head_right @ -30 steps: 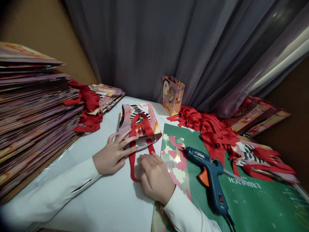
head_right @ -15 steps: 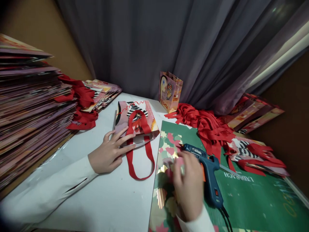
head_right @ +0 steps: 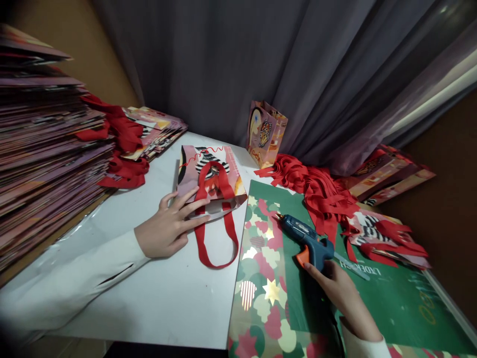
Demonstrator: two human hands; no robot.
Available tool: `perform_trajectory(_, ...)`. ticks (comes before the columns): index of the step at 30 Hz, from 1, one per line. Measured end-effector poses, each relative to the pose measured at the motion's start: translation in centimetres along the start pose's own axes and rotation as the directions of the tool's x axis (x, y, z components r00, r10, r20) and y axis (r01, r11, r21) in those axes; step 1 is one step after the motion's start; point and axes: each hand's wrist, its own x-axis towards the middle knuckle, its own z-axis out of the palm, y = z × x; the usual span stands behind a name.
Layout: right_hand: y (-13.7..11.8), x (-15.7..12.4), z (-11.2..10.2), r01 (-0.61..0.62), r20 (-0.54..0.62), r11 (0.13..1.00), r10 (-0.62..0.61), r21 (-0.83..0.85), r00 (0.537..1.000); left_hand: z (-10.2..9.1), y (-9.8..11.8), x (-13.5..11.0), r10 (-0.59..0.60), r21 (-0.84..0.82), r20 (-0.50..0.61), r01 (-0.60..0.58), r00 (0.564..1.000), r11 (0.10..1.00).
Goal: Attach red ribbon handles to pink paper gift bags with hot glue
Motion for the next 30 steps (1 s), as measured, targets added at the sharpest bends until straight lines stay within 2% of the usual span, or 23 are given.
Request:
perform_trajectory(2, -0.1, 0.2, -0.2, -0.097, 0.031, 0.994, 0.096, 0.041, 0.995, 0.0, 0.0, 0.0, -0.006, -0.001, 0.005, 0.006, 1.000, 1.000)
perform_trajectory(5, -1.0, -0.5, -0.3, -0.234, -0.028, 0.965, 0.239, 0.119, 0.971, 0.0, 0.0, 0.0, -0.016, -0.021, 0.009, 0.016, 1.000, 1.000)
perform_trajectory(8, -2.5, -2.3, 0.1, -0.252, -0.044, 0.941, 0.268, 0.224, 0.962, 0.0, 0.0, 0.0, -0.017, -0.035, 0.022, 0.018, 1.000, 0.999)
perform_trajectory(11, -3.4, -4.1, 0.7, -0.184, -0.009, 0.900, 0.204, 0.396, 0.979, -0.1, 0.0, 0.0, -0.019, -0.024, 0.048, 0.021, 0.999, 0.999)
perform_trajectory(14, -3.5, -4.4, 0.9, -0.094, -0.007, 0.835, 0.116, 0.542, 0.993, -0.2, 0.1, 0.0, -0.026, -0.014, 0.061, 0.027, 0.998, 1.000)
perform_trajectory(16, -3.5, -3.7, 0.7, -0.048, 0.019, 0.862, 0.044, 0.504, 0.999, -0.2, 0.1, 0.0, -0.026, -0.014, 0.062, 0.027, 0.998, 1.000)
perform_trajectory(18, -4.2, -2.3, 0.4, 0.040, 0.114, 0.920, -0.092, 0.391, 0.989, -0.3, 0.1, 0.0, -0.024, -0.017, 0.059, 0.025, 0.998, 1.000)
perform_trajectory(20, -5.7, -0.8, 0.0, 0.237, 0.209, 0.917, -0.312, 0.321, 0.927, -0.4, 0.2, 0.0, -0.022, -0.018, 0.056, 0.024, 0.998, 1.000)
perform_trajectory(21, -6.7, -0.1, -0.2, 0.353, 0.236, 0.880, -0.435, 0.318, 0.869, -0.4, 0.2, 0.0, -0.022, -0.018, 0.056, 0.023, 0.998, 1.000)
perform_trajectory(22, -7.9, 0.6, -0.4, 0.474, 0.229, 0.818, -0.554, 0.325, 0.800, -0.4, 0.2, 0.0, -0.023, -0.018, 0.056, 0.024, 0.998, 1.000)
perform_trajectory(24, -10.6, 1.7, -0.6, 0.673, 0.258, 0.681, -0.732, 0.288, 0.630, -0.5, 0.1, 0.0, -0.025, -0.020, 0.055, 0.026, 0.998, 0.999)
perform_trajectory(25, -11.9, 2.1, -0.7, 0.751, 0.274, 0.610, -0.789, 0.253, 0.549, -0.5, 0.2, 0.0, -0.024, -0.022, 0.054, 0.025, 0.998, 0.999)
perform_trajectory(27, -14.1, 2.8, -0.5, 0.863, 0.309, 0.485, -0.850, 0.142, 0.426, -0.5, 0.2, 0.1, -0.023, -0.026, 0.048, 0.024, 0.999, 0.999)
perform_trajectory(30, -16.1, 3.6, 0.0, 0.944, 0.340, 0.330, -0.886, -0.018, 0.316, -0.4, 0.2, 0.1, -0.013, -0.032, 0.040, 0.015, 0.999, 0.999)
